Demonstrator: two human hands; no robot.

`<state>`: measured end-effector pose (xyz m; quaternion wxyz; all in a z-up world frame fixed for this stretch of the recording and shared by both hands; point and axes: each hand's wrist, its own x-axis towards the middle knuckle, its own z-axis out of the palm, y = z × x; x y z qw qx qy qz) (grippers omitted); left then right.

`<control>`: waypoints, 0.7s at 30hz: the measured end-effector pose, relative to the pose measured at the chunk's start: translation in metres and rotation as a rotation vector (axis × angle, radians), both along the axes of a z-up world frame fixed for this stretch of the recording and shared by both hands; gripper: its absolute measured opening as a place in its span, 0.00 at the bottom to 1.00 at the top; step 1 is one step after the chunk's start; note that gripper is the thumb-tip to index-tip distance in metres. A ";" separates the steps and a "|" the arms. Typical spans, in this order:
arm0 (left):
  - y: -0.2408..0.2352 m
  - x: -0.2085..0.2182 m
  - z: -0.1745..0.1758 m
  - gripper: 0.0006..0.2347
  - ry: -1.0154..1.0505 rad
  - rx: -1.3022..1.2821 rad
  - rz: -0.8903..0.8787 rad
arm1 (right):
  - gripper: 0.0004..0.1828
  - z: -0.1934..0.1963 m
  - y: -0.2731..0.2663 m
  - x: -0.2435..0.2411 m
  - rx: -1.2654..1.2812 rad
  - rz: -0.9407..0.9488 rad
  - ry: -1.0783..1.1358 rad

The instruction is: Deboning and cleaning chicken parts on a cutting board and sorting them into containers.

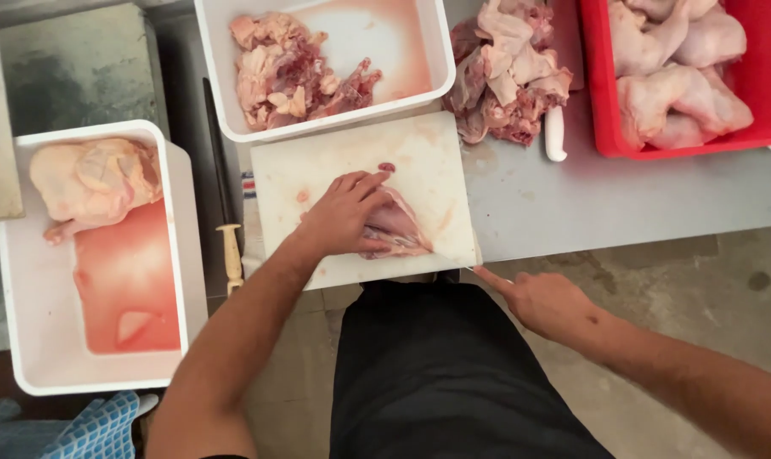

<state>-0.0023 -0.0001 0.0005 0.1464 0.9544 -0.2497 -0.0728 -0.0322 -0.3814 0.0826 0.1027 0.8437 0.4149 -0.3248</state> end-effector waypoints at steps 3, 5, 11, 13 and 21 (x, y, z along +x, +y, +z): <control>-0.015 -0.024 -0.009 0.34 -0.216 -0.048 0.286 | 0.39 -0.007 -0.019 -0.001 0.003 0.000 0.011; -0.039 -0.049 0.000 0.30 -0.292 -0.179 0.571 | 0.38 -0.013 -0.031 -0.004 0.060 -0.090 0.014; -0.101 -0.056 0.048 0.28 0.429 -0.911 1.719 | 0.40 -0.005 -0.054 -0.012 0.223 -0.522 0.125; -0.107 -0.046 0.052 0.22 0.499 -0.930 1.794 | 0.39 -0.005 -0.052 -0.017 0.234 -0.624 0.171; -0.103 -0.001 0.093 0.18 0.565 -0.591 1.511 | 0.24 -0.026 -0.063 -0.027 0.548 -0.837 0.177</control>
